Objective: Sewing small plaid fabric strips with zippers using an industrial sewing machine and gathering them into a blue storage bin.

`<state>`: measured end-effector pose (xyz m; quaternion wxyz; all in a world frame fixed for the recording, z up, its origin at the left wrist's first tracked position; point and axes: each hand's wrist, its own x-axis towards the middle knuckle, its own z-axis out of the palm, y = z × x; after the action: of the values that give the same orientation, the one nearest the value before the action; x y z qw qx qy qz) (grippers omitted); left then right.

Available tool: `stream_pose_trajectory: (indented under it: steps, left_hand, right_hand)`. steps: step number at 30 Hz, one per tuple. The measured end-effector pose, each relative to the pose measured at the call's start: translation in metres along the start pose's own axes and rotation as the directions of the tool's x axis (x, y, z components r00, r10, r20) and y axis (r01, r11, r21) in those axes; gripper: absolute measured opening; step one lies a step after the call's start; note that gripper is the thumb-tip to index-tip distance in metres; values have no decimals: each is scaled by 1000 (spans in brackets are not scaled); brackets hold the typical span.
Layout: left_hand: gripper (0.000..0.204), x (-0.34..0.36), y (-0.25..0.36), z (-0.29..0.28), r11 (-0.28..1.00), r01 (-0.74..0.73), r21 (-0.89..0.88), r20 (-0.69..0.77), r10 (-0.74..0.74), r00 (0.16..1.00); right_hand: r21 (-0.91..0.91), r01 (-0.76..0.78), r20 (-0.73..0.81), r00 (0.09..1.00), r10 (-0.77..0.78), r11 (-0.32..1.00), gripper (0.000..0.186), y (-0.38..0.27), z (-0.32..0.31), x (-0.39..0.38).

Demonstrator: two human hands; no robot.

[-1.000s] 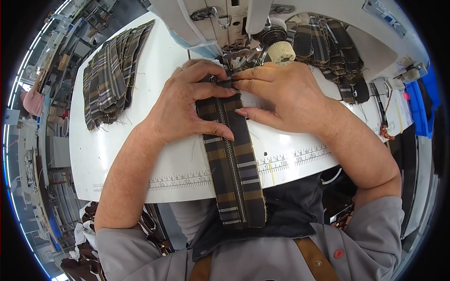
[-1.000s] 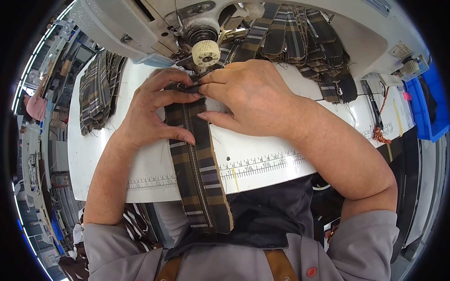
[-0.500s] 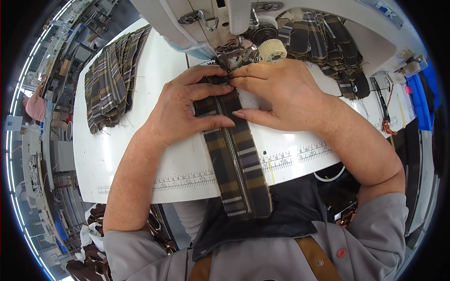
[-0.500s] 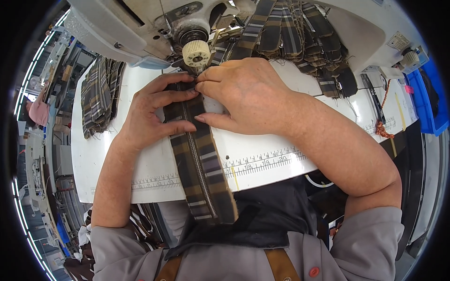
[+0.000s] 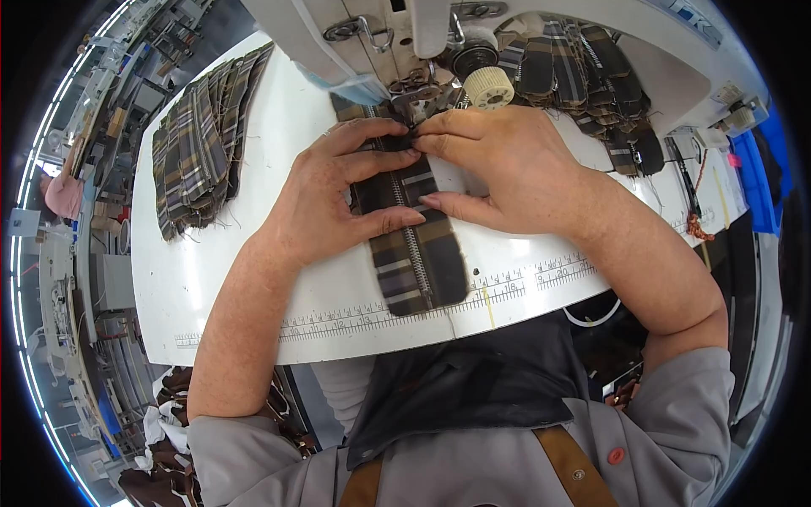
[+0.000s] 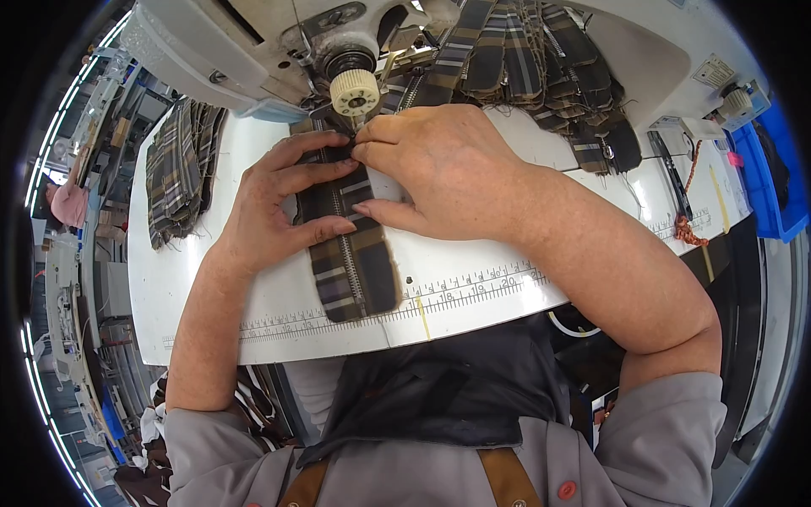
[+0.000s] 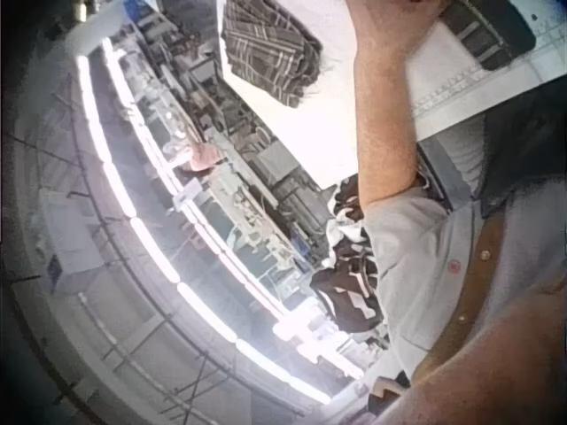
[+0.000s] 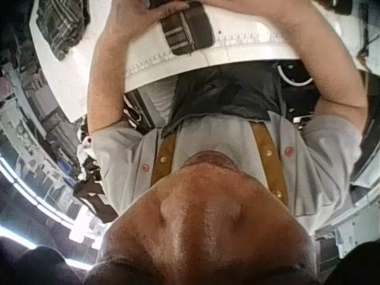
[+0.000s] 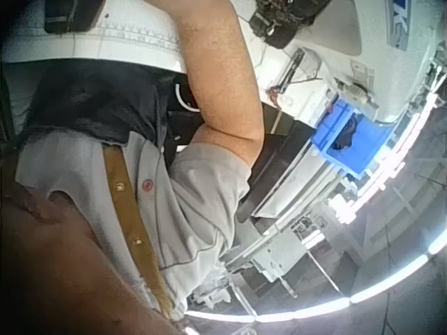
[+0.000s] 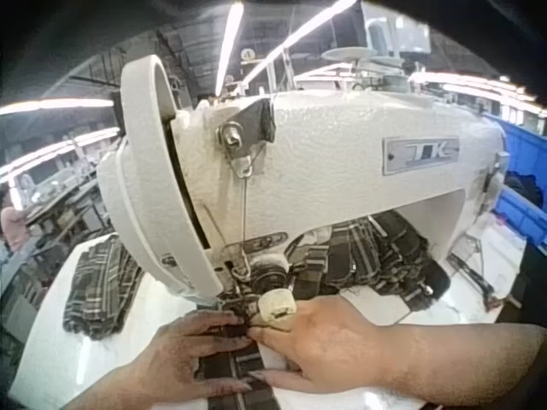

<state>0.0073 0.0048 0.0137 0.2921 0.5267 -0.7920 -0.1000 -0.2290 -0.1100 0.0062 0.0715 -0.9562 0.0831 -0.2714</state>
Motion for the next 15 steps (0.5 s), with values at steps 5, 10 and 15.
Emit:
stream_pose_trajectory:
  steps: [5,10,15]
  left_hand:
    - [54,0,-1,1,1000,-5,4,1,5,1000]
    - [54,-2,-3,1,999,14,-41,1,-14,1000]
    - [53,0,-1,2,1000,-1,1,-13,1,1000]
  right_hand:
    - [5,12,-12,1000,-12,1000,45,0,0,0]
    - [5,9,-14,1000,-9,1000,44,1,1,0]
    - [7,2,-3,1000,-2,1000,44,-1,-1,0]
